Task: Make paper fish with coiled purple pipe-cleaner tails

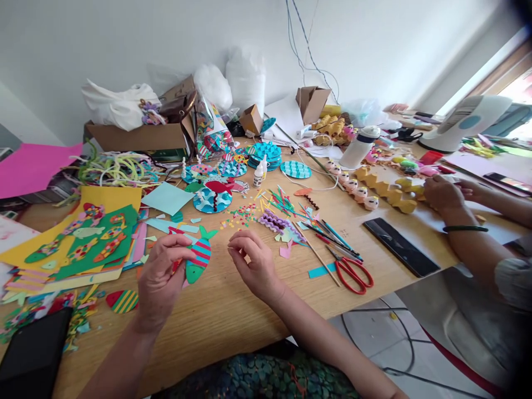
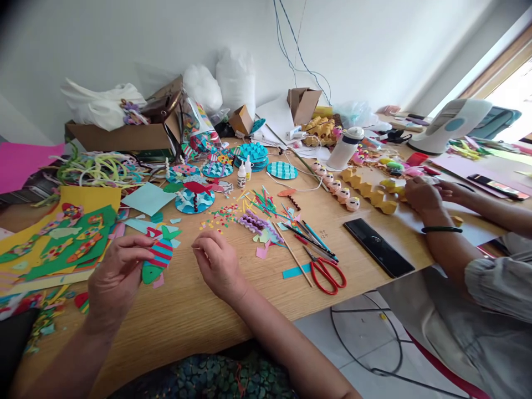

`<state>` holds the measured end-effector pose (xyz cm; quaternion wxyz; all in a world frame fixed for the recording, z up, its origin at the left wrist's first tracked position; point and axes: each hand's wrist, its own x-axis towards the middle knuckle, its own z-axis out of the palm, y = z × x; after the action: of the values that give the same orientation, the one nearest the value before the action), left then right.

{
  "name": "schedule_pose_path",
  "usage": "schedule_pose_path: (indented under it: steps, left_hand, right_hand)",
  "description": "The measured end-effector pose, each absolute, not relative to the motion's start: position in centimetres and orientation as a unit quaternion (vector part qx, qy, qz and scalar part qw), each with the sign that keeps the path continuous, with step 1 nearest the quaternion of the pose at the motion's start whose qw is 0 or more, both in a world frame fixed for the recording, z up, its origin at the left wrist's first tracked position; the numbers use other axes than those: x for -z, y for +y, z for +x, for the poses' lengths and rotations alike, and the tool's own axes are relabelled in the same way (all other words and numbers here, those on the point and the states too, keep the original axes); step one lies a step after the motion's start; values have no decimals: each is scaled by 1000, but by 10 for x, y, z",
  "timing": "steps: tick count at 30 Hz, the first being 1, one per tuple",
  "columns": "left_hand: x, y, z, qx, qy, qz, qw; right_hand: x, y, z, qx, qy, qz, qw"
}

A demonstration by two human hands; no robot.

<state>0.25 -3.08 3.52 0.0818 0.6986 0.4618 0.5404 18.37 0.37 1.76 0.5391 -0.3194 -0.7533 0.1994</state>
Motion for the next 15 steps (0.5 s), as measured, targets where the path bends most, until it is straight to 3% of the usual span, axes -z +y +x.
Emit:
schedule_pose_path:
  steps: [9, 15]
  left_hand:
    - [-25, -24, 2, -568, 453, 650, 221]
    - [-23, -24, 3, -535, 458, 666, 247]
  right_hand:
    - [-18, 1, 182, -172, -782, -302, 517]
    - [-14, 2, 177, -157, -802, -294, 495]
